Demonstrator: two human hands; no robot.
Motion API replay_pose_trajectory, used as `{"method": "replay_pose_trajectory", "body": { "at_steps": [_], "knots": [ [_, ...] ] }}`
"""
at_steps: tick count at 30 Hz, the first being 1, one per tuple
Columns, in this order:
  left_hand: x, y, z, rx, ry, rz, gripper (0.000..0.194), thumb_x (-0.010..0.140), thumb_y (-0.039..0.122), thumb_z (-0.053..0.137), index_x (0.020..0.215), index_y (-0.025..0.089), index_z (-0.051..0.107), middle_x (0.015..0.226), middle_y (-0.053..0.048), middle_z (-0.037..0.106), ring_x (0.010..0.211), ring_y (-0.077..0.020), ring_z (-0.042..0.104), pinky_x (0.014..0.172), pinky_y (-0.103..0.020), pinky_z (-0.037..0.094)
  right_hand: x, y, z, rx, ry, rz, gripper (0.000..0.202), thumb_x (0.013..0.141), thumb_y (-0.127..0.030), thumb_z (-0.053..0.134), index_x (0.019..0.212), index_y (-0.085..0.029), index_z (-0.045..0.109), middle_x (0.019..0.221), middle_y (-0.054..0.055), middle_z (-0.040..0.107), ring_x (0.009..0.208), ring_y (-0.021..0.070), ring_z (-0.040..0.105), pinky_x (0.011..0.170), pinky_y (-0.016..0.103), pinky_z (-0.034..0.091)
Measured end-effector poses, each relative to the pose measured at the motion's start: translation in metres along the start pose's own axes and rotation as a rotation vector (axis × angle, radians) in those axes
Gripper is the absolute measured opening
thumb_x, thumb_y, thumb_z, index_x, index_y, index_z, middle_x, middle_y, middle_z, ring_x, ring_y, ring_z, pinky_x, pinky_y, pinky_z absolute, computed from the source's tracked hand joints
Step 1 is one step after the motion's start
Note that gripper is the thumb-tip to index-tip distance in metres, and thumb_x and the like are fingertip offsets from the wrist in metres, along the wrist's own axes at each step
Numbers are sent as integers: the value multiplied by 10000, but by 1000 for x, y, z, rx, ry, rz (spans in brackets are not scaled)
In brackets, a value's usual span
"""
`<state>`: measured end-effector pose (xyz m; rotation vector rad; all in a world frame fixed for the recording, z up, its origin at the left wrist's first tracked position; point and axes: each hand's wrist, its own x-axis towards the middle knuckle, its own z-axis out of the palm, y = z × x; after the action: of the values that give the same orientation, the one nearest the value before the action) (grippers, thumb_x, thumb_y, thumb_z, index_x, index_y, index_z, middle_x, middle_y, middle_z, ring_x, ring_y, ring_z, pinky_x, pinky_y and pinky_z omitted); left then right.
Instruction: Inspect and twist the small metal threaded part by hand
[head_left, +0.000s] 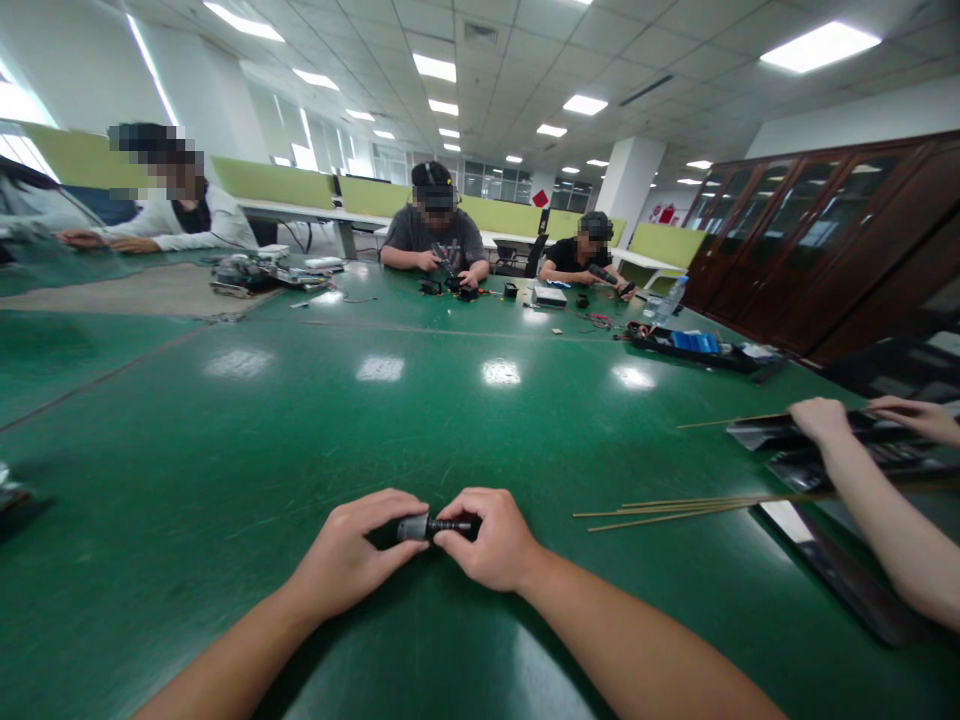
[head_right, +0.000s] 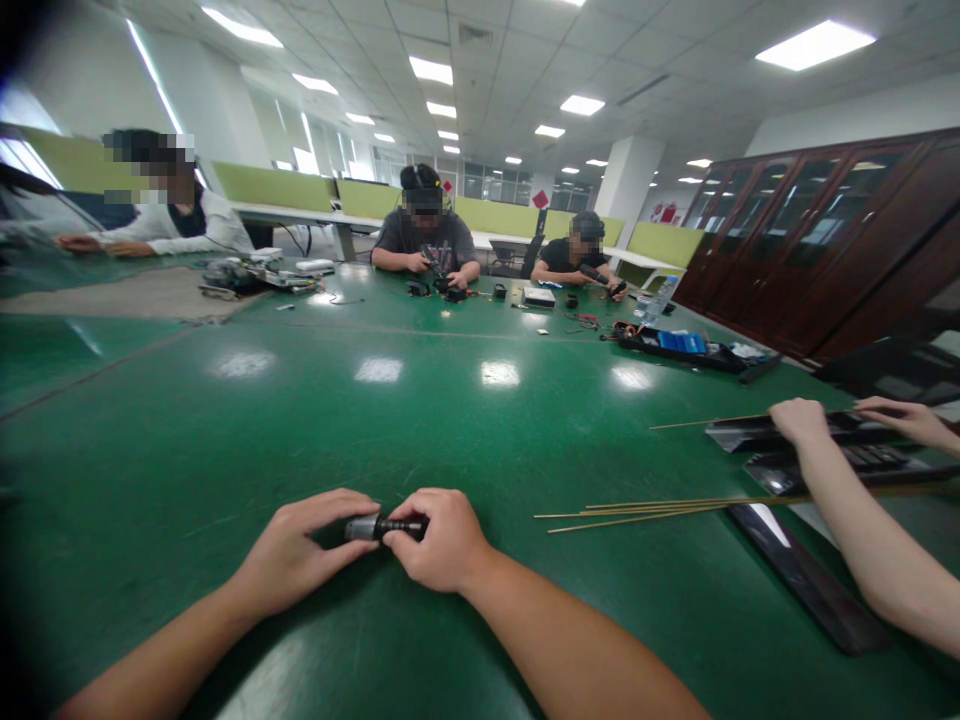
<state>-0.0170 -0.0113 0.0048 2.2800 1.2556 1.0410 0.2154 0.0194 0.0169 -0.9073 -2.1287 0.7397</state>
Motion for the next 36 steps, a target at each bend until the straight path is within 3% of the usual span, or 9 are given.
{"method": "replay_pose_trajectory", "body": {
  "at_steps": [36],
  "knots": [
    [2, 4, -3, 37, 43, 29, 284, 836, 289, 738, 1114, 254, 699, 1076, -45, 714, 986, -181, 685, 889, -283, 559, 0, -1, 1, 13, 25, 42, 93, 778, -249, 740, 859, -205, 733, 791, 8, 712, 706, 159, 639, 677, 265, 461]
  ]
}}
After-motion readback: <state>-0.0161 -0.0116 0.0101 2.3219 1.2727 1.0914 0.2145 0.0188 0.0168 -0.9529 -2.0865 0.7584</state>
